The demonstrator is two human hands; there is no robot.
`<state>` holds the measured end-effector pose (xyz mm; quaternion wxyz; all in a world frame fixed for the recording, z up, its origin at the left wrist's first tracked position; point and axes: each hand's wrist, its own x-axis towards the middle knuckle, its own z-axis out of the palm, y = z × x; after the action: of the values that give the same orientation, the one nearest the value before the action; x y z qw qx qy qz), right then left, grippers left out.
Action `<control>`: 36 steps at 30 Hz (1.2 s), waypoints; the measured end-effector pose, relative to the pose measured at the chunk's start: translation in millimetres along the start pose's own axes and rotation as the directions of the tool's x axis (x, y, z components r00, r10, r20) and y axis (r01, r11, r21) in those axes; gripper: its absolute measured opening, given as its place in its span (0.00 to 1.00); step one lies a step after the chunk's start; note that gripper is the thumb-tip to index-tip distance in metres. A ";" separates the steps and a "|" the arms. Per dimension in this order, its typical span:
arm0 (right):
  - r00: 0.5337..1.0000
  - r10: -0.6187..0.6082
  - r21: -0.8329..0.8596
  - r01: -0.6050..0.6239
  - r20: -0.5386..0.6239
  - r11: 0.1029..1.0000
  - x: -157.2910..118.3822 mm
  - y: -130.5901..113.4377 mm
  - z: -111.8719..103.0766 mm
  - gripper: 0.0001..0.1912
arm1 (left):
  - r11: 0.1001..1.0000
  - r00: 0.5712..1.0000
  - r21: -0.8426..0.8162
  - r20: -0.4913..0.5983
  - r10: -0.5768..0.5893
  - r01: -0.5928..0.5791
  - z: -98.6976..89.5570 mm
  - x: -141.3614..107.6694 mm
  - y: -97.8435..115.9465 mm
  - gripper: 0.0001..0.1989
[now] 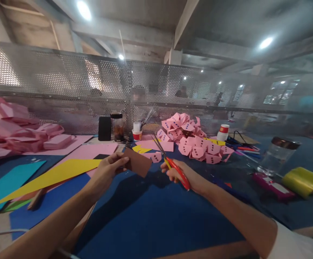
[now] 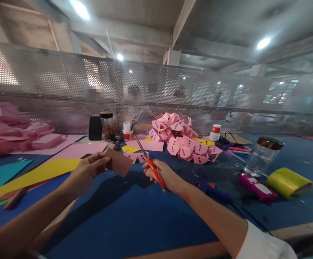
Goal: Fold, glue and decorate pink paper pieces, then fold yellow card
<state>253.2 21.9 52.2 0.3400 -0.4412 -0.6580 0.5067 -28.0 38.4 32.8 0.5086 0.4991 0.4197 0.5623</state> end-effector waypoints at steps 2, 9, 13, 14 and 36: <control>1.000 -0.001 -0.047 0.001 0.000 0.999 -1.2 4.3 0.5 0.10 | 1.000 1.000 -0.007 -0.007 0.003 -0.003 1.3 -0.8 1.1 0.12; 0.999 -0.036 0.117 0.036 -0.009 0.992 -8.4 2.8 5.1 0.18 | 0.991 0.996 0.131 0.084 0.005 -0.016 32.3 -6.8 2.9 0.10; 0.995 -0.026 0.151 0.040 -0.093 0.988 -11.0 1.0 9.0 0.19 | 0.968 0.992 0.238 0.115 0.055 -0.081 54.5 -11.0 5.8 0.10; 0.993 -0.029 0.149 0.047 -0.116 0.988 -11.6 1.2 9.1 0.18 | 0.970 0.991 0.230 0.118 0.058 -0.084 58.8 -12.4 7.2 0.10; 0.993 -0.065 -0.091 0.074 0.102 0.993 -25.3 6.9 2.3 0.05 | 0.991 0.998 -0.130 -0.049 -0.035 0.029 60.8 -20.5 9.6 0.11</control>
<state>262.4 -1.7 45.0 0.3030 -0.4081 -0.7124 0.4839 30.3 14.6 48.5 0.5378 0.4440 0.4033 0.5925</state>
